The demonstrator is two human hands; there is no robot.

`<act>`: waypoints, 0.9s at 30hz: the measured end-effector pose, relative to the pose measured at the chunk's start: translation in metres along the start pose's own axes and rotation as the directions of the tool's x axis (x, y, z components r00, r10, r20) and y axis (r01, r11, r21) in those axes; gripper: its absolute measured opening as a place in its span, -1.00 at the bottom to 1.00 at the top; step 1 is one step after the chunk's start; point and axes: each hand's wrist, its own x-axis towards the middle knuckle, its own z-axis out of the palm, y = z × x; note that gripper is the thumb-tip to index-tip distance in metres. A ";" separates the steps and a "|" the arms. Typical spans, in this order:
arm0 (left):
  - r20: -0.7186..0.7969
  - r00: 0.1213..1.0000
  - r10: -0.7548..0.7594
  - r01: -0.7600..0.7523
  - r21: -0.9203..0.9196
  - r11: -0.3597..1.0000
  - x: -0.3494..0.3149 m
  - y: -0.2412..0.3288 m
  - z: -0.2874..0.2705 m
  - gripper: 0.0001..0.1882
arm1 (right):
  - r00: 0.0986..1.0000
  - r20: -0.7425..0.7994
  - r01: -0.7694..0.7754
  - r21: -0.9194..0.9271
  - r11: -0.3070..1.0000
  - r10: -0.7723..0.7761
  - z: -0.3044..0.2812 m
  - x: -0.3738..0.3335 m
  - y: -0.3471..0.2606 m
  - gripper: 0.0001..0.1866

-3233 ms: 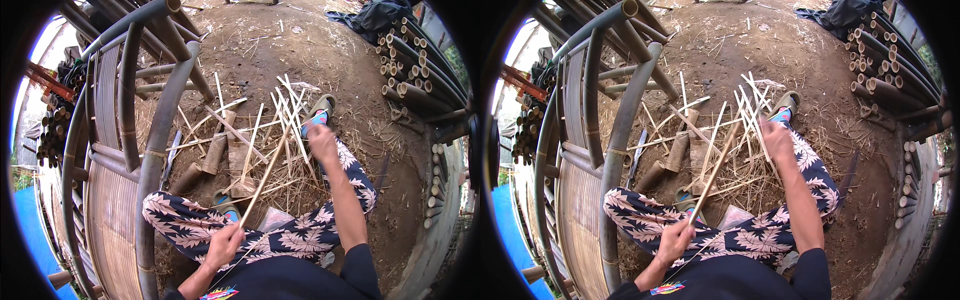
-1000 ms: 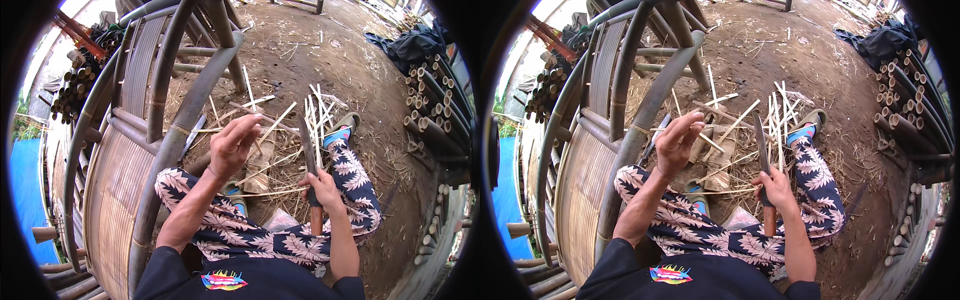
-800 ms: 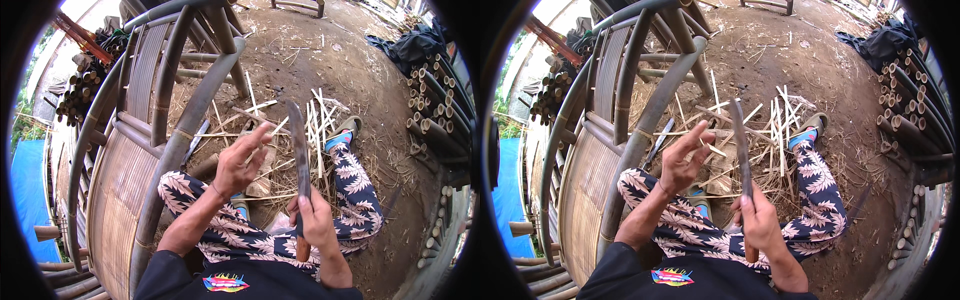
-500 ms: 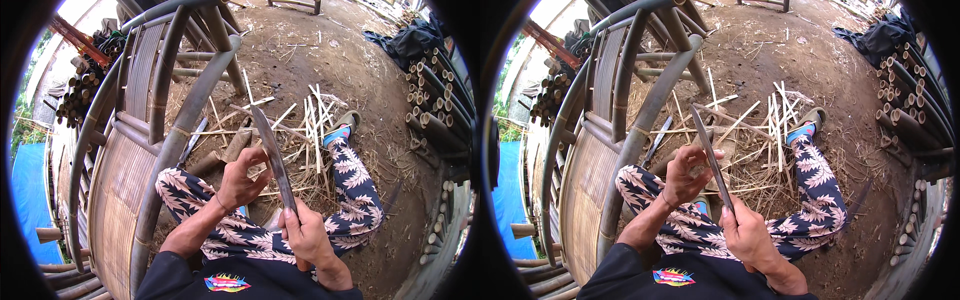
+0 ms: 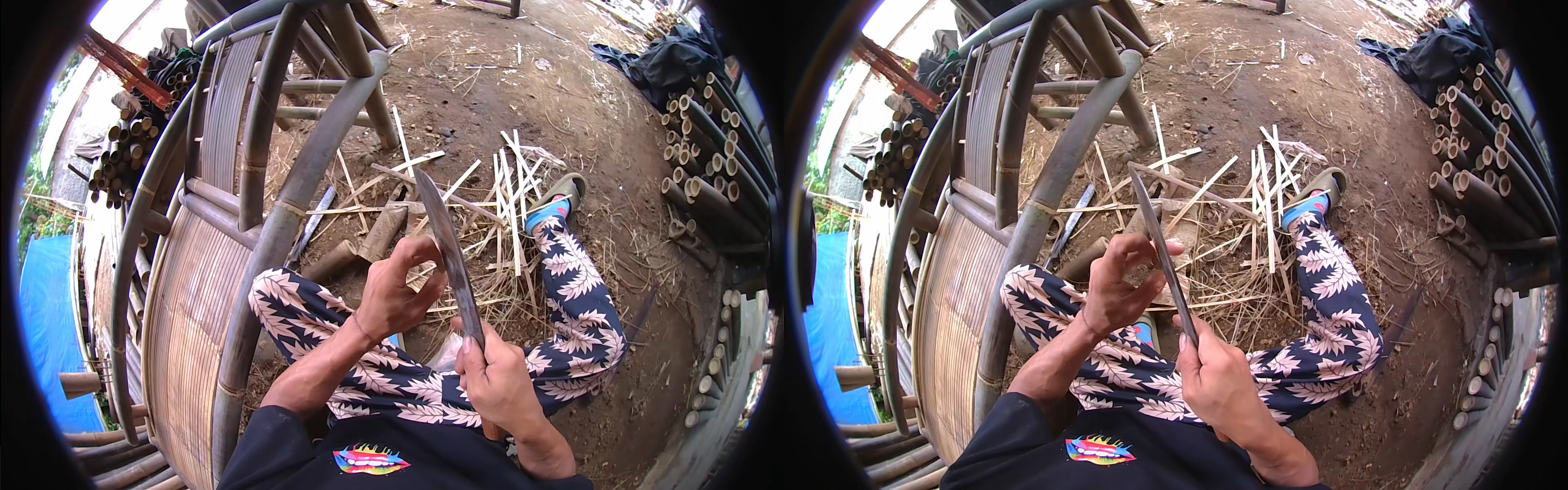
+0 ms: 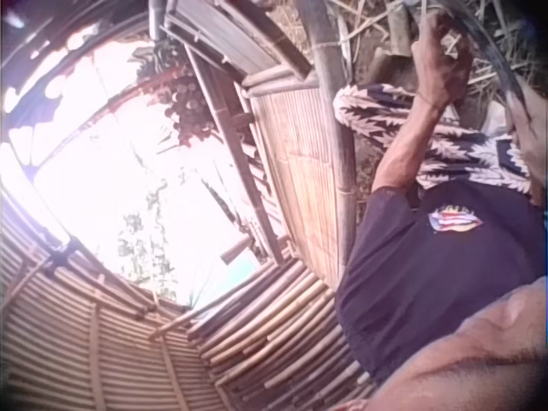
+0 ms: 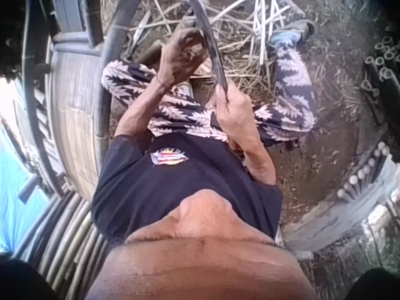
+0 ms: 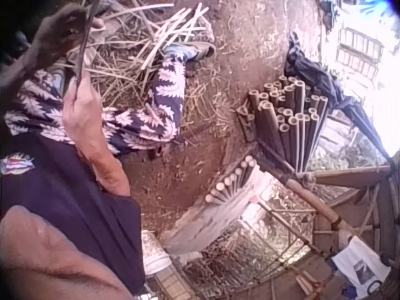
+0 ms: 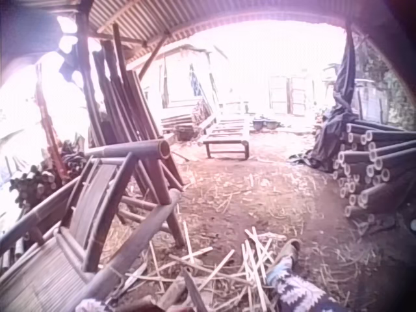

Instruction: The person strips thin layers of bamboo using a large knife while sitting on the ground, then moves to a bamboo bench and prepares a larger bamboo pole by cutting and smoothing its ends.

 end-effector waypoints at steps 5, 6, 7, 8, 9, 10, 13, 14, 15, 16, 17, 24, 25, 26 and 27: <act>0.217 0.909 -0.355 0.103 0.710 0.697 0.042 0.083 -0.038 -0.55 | 0.982 -0.099 0.135 -0.236 0.962 -0.162 -0.003 0.011 -0.003 -0.78; 0.212 0.950 -0.228 0.022 0.685 0.729 0.058 0.105 -0.049 -0.57 | 0.979 -0.110 0.141 -0.257 0.956 -0.173 -0.002 0.012 -0.003 -0.80; 0.063 0.991 0.115 -0.130 0.582 0.803 0.069 0.117 -0.054 -0.58 | 0.971 -0.132 0.158 -0.279 0.947 -0.201 0.000 0.014 -0.006 -0.80; 0.082 0.958 0.276 -0.277 0.527 0.804 0.083 0.126 -0.048 -0.59 | 0.961 -0.159 0.169 -0.312 0.935 -0.227 0.001 0.017 -0.006 -0.80; 0.098 0.900 0.425 -0.416 0.488 0.767 0.096 0.137 -0.044 -0.60 | 0.951 -0.174 0.187 -0.336 0.923 -0.256 0.005 0.019 -0.007 -0.80; 0.179 0.834 0.522 -0.532 0.509 0.677 0.112 0.131 -0.021 -0.56 | 0.969 -0.133 0.144 -0.375 0.916 -0.207 0.002 0.020 -0.003 -0.79; 0.644 0.756 -0.117 -0.439 0.633 0.638 0.131 0.052 0.019 -0.36 | 0.993 -0.112 -0.007 -0.336 0.942 -0.032 0.001 0.028 -0.007 -0.80; 0.620 0.784 0.001 -0.465 0.587 0.663 0.131 0.053 0.022 -0.37 | 0.983 -0.141 0.058 -0.354 0.933 -0.115 0.002 0.031 0.007 -0.80; 0.592 0.795 0.134 -0.505 0.522 0.687 0.134 0.055 0.022 -0.38 | 0.979 -0.164 0.052 -0.363 0.930 -0.119 0.002 0.030 0.015 -0.80; 0.521 0.823 0.225 -0.520 0.535 0.666 0.141 0.076 0.015 -0.38 | 0.974 -0.181 0.069 -0.350 0.934 -0.139 -0.001 0.036 0.013 -0.80; 0.449 0.853 0.267 -0.464 0.415 0.783 0.148 0.096 0.000 -0.40 | 0.981 -0.165 0.040 -0.325 0.945 -0.098 0.005 0.030 0.012 -0.81; 0.143 0.981 -0.128 0.011 0.623 0.782 0.164 -0.006 -0.009 -0.24 | 0.972 -0.166 0.104 -0.342 0.934 -0.169 0.008 0.075 0.061 -0.81; 0.011 0.983 -0.181 0.140 0.587 0.797 0.152 0.012 -0.019 -0.21 | 0.984 -0.136 0.066 -0.315 0.947 -0.113 0.010 0.067 0.062 -0.81; -0.040 0.917 -0.397 0.371 0.452 0.811 0.142 0.024 -0.026 -0.09 | 0.983 -0.151 0.048 -0.349 0.936 -0.107 0.007 0.068 0.058 -0.82; 0.060 0.806 -0.589 0.536 0.346 0.770 0.138 0.027 -0.032 -0.04 | 0.984 -0.145 0.042 -0.356 0.933 -0.099 0.004 0.076 0.054 -0.82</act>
